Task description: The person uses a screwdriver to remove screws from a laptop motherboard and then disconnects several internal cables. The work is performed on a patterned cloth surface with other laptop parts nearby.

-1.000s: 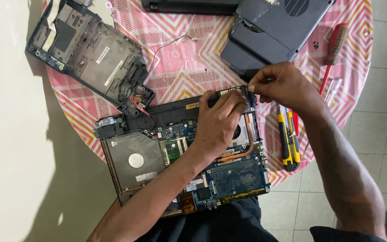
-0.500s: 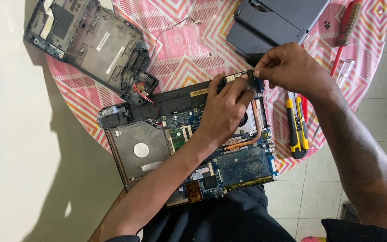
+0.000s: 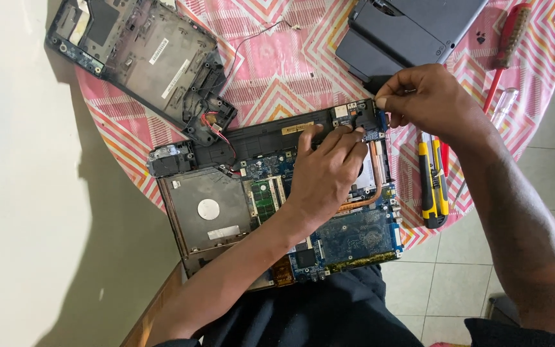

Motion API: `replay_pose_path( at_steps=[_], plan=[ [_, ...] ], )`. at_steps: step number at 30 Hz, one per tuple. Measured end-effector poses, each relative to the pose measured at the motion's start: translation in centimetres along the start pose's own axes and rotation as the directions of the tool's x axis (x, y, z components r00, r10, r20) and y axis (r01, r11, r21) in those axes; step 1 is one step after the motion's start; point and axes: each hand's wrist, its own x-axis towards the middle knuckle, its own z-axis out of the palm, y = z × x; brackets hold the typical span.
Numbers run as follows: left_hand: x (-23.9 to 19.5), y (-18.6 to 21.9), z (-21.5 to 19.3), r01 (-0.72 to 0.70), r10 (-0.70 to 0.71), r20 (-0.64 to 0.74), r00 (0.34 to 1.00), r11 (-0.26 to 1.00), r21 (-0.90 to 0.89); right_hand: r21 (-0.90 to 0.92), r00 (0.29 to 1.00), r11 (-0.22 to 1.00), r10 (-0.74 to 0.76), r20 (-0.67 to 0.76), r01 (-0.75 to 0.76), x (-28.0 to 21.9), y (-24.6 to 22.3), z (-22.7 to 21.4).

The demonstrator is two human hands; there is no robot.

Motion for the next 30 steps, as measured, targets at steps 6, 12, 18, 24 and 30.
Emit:
replay_pose_path(
  at_steps=[6, 12, 18, 24, 30],
  plan=[
    [-0.2, -0.1, 0.0, -0.004, 0.003, 0.049, 0.999, 1.000, 0.011, -0.013, 1.000, 1.000, 0.012, 0.002, -0.012, -0.1, 0.1, 0.0],
    [0.0, -1.1, 0.0, -0.016, 0.016, 0.015, 1.000, 0.999, -0.041, -0.019, 0.996, 0.996, -0.085, 0.013, 0.086, 0.2, 0.8, -0.1],
    [-1.1, -3.6, -3.8, 0.053, -0.012, 0.149, 0.989, 0.960, -0.275, -0.084, 0.996, 0.993, -0.085, 0.041, 0.088, -0.5, 0.6, 0.2],
    [-6.0, -3.3, -9.5, 0.180, -0.134, 0.185, 0.974, 0.947, -0.265, -0.134, 0.965, 0.982, -0.159, -0.207, 0.133, -4.7, 0.4, 1.3],
    [-8.6, -1.1, -12.2, 0.139, -0.130, 0.354, 0.926, 0.990, -0.001, 0.136, 0.982, 0.981, -0.121, -0.144, 0.141, -11.0, 0.9, 5.2]
  ],
)
